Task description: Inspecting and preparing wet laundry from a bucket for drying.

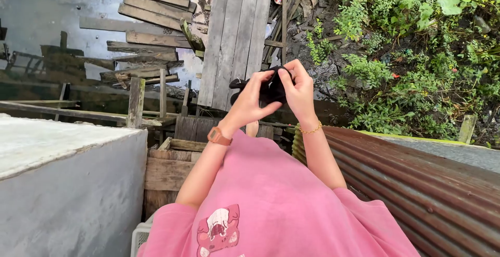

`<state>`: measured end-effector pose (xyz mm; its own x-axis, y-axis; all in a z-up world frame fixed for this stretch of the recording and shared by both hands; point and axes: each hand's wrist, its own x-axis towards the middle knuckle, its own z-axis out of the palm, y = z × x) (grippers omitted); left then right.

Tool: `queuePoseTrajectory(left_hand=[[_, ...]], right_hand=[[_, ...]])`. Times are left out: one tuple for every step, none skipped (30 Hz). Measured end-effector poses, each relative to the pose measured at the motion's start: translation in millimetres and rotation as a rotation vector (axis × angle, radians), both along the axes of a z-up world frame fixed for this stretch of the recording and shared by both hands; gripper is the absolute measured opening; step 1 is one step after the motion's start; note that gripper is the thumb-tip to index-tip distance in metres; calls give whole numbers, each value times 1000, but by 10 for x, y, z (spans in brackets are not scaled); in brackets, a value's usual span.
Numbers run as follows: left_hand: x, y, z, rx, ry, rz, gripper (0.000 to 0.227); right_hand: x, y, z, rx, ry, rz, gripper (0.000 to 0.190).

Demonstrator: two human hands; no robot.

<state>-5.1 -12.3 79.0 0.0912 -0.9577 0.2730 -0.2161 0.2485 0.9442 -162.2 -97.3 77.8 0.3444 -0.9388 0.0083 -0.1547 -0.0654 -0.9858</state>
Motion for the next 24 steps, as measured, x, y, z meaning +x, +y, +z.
queuePoseTrajectory(left_hand=[[-41,-25,82,-57,-10,-46,70],[-87,-54,-1,-60,-12,-48,70],[-131,-83,-85,-49,-76,5,67],[-174,-116,-169,-38,-140,58,64],[-180,-131,-182,-41,-141,55,64],[-192,-144,-197,28,-149,20,54],[-203,-159,-214,97,-158,-15,45],[-190,-172,-206,95,-158,-17,45],[-177,-186,-199,97,-179,-41,39],[-165,-191,-194,101,-201,-67,33],[-158,-206,-197,102,-201,-70,33],[-156,-226,-201,96,-188,-75,29],[-154,-246,-206,91,-175,-79,26],[-154,-253,-191,91,-175,-82,26],[-155,-261,-175,86,-141,-28,26],[-152,-268,-155,80,-108,27,27],[-133,-268,-105,81,-110,26,27],[-119,-251,-61,21,-120,38,26],[-104,-234,-17,-39,-131,49,26],[-75,-198,57,-38,-133,48,26],[-47,-162,132,26,-110,36,21],[-23,-121,204,90,-85,23,17],[20,-72,276,92,-86,23,17],[62,-17,349,105,-15,36,17]], right_hand=[[19,2,33,33,-40,35,10],[0,-2,32,30,-42,33,10],[-17,-6,30,43,-53,43,11],[-33,-12,28,56,-64,52,11],[-82,-27,17,53,-65,50,11],[-138,-39,4,48,-51,67,9],[-192,-52,-10,42,-36,83,8],[-283,-72,-60,41,-36,81,8],[-373,-93,-111,92,-102,102,6],[-466,-103,-165,145,-169,121,6],[-494,-102,-189,146,-169,117,6],[-526,-105,-211,177,-245,108,10],[-558,-108,-233,207,-322,98,16],[-527,-92,-355,207,-323,95,16],[-497,-76,-476,173,-178,104,21],[-462,-63,-596,140,-35,115,27],[-415,-21,-826,140,-37,114,27],[-374,40,-1061,203,-50,200,36],[-333,102,-1295,266,-63,285,44],[-289,138,-1479,267,-65,285,44],[-246,176,-1661,190,43,309,43],[-207,219,-1844,113,152,332,41],[-138,219,-1876,114,150,332,41],[-73,234,-1908,217,164,318,42]])
